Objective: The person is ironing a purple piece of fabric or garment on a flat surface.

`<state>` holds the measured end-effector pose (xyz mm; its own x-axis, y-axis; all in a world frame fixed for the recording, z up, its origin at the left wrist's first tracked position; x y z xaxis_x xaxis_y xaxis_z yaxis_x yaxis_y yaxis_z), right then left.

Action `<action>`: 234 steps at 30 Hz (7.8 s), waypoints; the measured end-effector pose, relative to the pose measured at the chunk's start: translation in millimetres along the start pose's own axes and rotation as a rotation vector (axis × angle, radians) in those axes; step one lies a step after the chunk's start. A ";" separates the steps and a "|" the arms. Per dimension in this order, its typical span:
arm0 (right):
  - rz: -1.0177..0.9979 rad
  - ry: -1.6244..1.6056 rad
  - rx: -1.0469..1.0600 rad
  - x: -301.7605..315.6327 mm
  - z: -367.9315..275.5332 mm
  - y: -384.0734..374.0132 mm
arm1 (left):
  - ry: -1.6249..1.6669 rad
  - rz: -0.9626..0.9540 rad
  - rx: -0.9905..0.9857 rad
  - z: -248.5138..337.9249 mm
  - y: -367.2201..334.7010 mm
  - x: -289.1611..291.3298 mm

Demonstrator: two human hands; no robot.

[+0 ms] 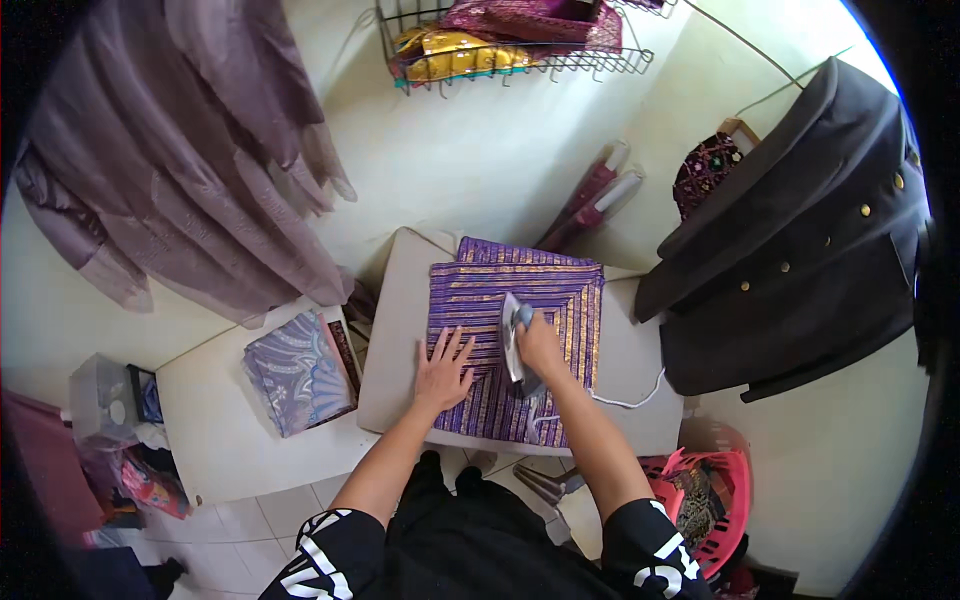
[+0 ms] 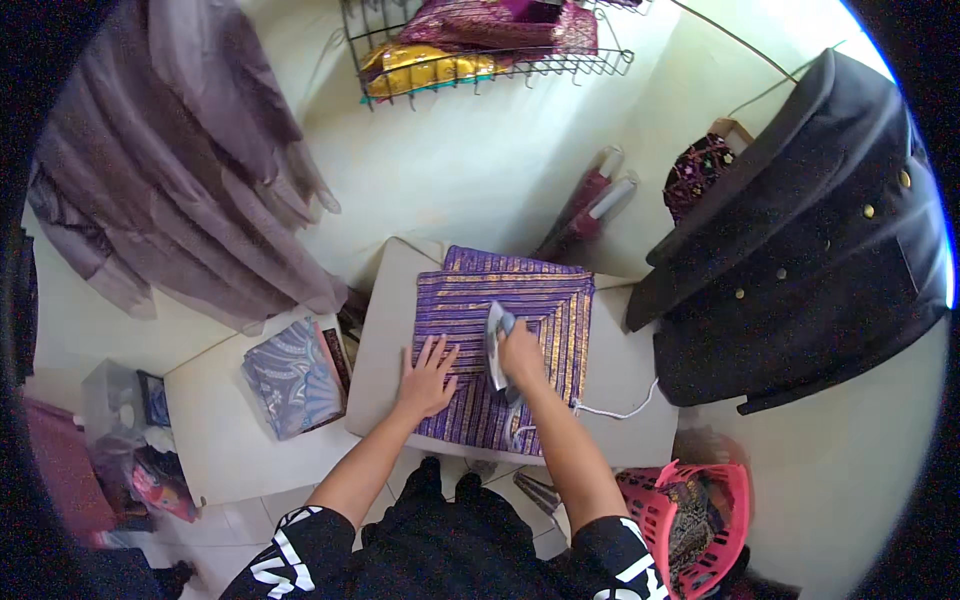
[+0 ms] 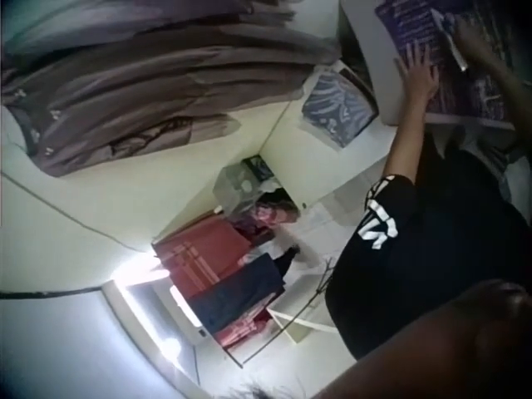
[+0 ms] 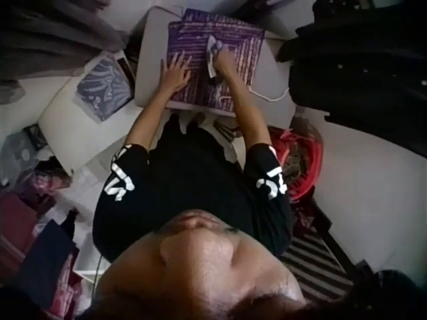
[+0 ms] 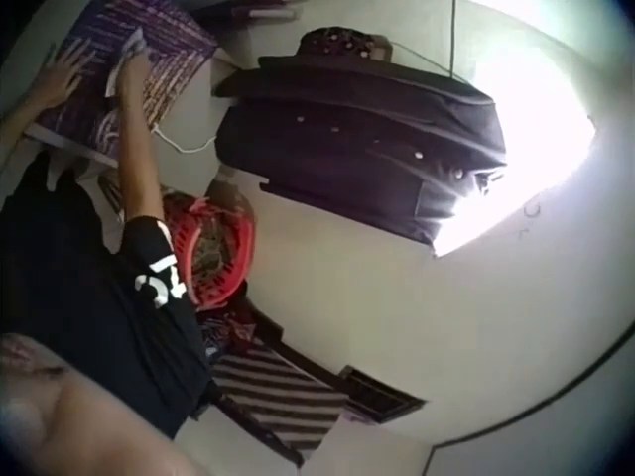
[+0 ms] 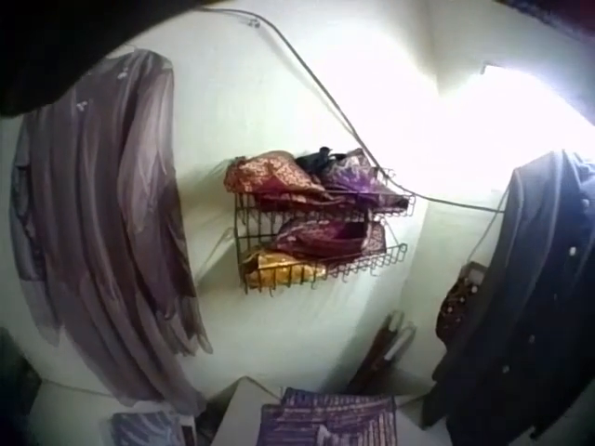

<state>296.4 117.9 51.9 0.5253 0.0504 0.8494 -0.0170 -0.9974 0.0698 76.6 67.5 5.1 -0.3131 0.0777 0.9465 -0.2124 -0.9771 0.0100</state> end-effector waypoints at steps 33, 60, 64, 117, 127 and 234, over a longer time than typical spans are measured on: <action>0.142 -0.095 -0.440 45.5 80.1 74.9 | -0.058 -0.150 -0.262 62.6 -38.5 -20.4; 0.305 -0.101 -0.466 51.3 109.7 158.2 | -0.030 -0.112 -0.363 48.5 5.0 -17.2; 0.142 -0.109 -0.452 31.0 74.7 199.3 | -0.014 -0.135 -0.302 43.1 26.2 -12.2; 0.273 -0.064 -0.395 22.6 93.1 187.1 | 0.029 -0.065 -0.131 63.7 54.7 -12.2; 0.246 -0.162 -0.272 26.6 79.6 189.8 | -0.062 -0.045 -0.139 69.6 58.6 -28.0; 0.067 -0.086 -0.251 41.2 60.7 122.9 | 0.010 -0.094 -0.266 65.8 -10.8 -23.7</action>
<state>367.6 -5.6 63.6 0.5858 -0.0304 0.8099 -0.2588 -0.9540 0.1515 147.2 63.2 3.8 -0.2897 0.1686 0.9421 -0.4763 -0.8792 0.0108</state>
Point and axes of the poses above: each hand's wrist, its own y-axis away from the middle knuckle, its own x-axis out of the back of the hand, z = x × y, the point moved 2 cm from there along -y, towards the middle knuckle, and after that the axes turned 12 degrees about x, right-handed, at the moved point
